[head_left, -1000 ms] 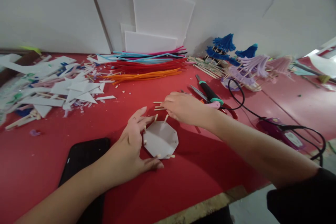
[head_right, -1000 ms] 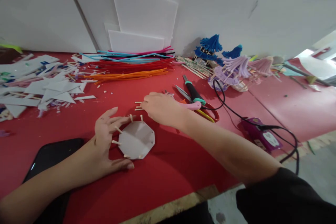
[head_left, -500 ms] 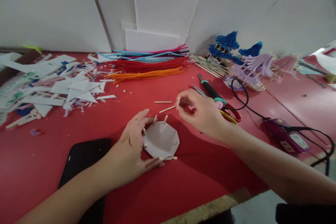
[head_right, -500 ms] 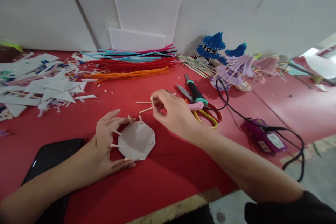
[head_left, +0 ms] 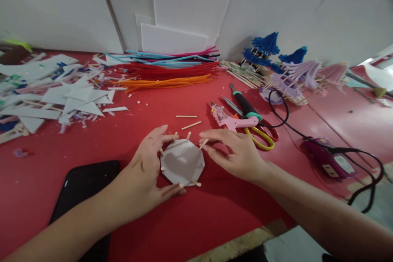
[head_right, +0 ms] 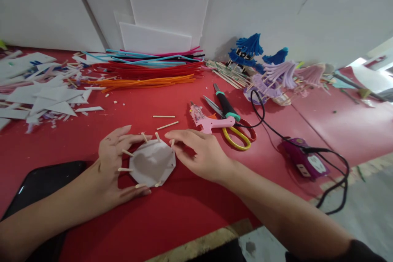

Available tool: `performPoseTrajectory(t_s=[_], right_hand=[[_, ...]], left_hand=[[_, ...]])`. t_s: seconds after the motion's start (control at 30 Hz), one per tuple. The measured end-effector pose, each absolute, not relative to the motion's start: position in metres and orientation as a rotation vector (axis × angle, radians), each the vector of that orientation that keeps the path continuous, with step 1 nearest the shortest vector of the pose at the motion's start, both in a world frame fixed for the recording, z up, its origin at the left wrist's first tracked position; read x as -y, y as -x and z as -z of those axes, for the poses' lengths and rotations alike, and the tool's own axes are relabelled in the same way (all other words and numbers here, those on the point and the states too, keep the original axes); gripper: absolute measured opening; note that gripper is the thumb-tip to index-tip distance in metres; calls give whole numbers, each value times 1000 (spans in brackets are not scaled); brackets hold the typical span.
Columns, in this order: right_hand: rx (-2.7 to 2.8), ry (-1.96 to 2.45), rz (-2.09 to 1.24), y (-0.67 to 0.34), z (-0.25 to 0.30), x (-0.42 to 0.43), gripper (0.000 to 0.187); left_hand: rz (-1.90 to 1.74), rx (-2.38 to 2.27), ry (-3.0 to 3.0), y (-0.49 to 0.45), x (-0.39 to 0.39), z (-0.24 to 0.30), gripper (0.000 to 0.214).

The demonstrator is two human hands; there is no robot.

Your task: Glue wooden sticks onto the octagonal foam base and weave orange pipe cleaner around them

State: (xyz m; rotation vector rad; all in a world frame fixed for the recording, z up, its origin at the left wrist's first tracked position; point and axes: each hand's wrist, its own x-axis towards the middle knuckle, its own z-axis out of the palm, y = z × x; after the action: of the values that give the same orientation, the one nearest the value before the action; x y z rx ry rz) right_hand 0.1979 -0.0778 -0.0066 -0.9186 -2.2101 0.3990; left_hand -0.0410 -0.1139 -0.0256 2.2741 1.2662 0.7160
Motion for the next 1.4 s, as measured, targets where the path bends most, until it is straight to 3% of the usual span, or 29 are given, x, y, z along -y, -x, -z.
performPoseTrajectory(t_s=[1.4], right_hand=[[2352,947,-460,-196,3,81,14]], left_hand=[[-731,-1217,-2357,39,110,23,75]])
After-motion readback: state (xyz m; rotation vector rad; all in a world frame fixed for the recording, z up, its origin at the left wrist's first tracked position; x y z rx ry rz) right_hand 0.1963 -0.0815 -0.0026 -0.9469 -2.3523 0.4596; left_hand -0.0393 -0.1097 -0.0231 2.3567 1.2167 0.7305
